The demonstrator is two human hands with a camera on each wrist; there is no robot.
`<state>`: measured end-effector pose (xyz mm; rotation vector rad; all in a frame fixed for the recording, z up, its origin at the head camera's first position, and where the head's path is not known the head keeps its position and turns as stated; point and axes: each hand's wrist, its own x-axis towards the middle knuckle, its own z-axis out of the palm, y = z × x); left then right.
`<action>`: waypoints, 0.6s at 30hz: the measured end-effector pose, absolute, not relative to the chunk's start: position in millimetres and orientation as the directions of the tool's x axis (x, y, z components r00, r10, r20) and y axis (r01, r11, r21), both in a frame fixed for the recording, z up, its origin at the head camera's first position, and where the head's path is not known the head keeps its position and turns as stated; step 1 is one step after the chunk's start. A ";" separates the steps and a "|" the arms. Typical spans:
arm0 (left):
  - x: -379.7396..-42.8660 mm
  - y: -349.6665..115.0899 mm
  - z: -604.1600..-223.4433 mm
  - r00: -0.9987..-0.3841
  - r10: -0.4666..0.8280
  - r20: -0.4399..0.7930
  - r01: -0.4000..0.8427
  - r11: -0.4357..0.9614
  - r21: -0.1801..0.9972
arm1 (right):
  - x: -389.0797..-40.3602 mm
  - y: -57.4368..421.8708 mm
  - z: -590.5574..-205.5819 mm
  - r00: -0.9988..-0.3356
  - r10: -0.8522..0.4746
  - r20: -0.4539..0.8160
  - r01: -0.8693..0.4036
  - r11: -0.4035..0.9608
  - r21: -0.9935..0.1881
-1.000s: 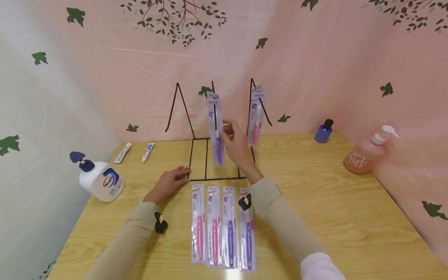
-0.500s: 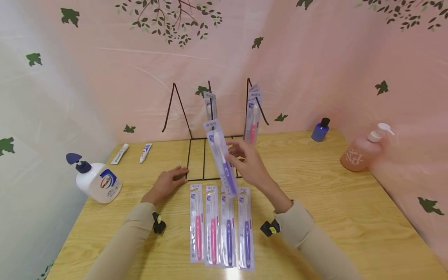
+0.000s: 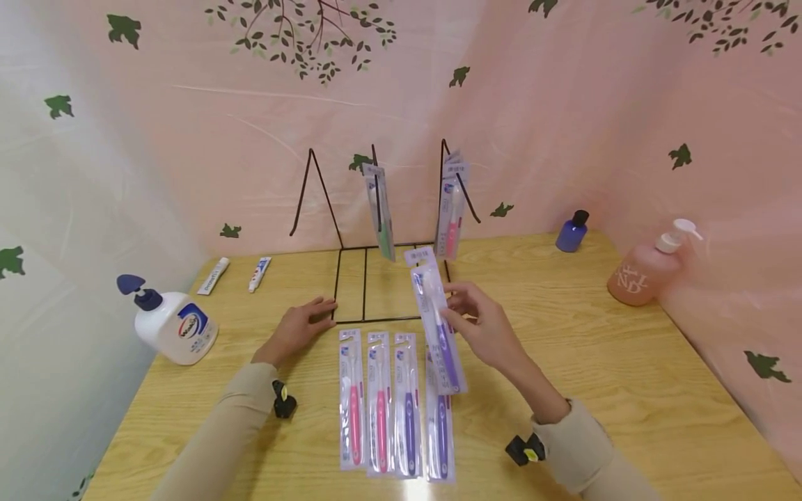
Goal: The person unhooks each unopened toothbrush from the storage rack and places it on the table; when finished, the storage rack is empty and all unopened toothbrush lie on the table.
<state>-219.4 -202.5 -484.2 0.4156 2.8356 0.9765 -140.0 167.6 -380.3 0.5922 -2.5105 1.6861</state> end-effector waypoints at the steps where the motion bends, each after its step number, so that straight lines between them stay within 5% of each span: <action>1: -219.0 -202.7 -484.3 -0.956 0.293 -0.020 0.218 0.755 0.618 | -137.7 172.3 -386.2 -0.934 -0.272 0.233 -0.318 0.331 -0.888; 11: -217.7 -203.0 -484.5 -0.958 0.286 -0.017 0.215 0.755 0.619 | -117.2 204.3 -438.1 -0.980 -0.168 -0.105 0.036 0.370 -0.928; 18: -217.5 -202.6 -483.7 -0.957 0.288 -0.021 0.216 0.763 0.610 | -112.4 207.8 -459.3 -0.972 -0.105 -0.209 0.134 0.483 -0.865</action>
